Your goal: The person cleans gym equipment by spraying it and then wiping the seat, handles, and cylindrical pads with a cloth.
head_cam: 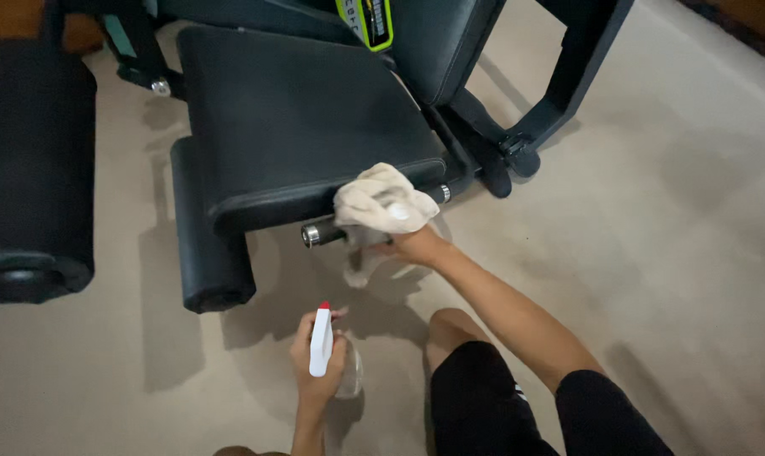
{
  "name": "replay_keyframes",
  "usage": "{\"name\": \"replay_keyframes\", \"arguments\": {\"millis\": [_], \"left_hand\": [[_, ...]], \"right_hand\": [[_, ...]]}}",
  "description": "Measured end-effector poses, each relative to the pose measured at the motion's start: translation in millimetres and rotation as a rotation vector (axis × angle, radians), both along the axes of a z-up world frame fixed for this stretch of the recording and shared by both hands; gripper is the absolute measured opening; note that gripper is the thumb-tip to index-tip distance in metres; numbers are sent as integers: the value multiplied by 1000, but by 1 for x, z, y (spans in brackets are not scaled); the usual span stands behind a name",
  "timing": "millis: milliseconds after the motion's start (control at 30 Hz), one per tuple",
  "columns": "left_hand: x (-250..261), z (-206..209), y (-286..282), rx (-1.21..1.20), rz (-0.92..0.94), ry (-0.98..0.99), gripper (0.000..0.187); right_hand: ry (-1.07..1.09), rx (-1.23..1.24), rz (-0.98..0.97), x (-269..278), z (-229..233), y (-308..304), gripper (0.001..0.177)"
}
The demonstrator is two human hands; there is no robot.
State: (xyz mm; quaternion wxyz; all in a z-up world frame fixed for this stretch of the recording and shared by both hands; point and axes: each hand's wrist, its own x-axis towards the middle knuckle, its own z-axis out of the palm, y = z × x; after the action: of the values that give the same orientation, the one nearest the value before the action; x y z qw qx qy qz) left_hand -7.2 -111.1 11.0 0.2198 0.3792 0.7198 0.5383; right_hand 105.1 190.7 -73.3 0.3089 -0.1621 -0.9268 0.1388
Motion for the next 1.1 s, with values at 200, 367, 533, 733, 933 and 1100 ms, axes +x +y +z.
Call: {"name": "replay_keyframes", "arguments": {"millis": [200,367,533,733,933,1100], "left_hand": [[0,-2,-1,-29,-17,20,26],[-3,0,-6,9,5,-35,29],[-3,8,-12,-86,42,-11,29],[-8,-7,-11,17,52,78,29],[-8,-20,-15,-132,7,109,34],[-3,-16,-9,-71,53,77,34]], "right_hand": [[98,-84,-71,78,-16,42,67],[361,-134,-270,134,16,36,31],[355,-226,-600,126,9,27,47],[44,-408,-409,77,50,14,66],[-65,-69,-342,99,28,13,75],[-182,-221,-508,100,15,40,73]]}}
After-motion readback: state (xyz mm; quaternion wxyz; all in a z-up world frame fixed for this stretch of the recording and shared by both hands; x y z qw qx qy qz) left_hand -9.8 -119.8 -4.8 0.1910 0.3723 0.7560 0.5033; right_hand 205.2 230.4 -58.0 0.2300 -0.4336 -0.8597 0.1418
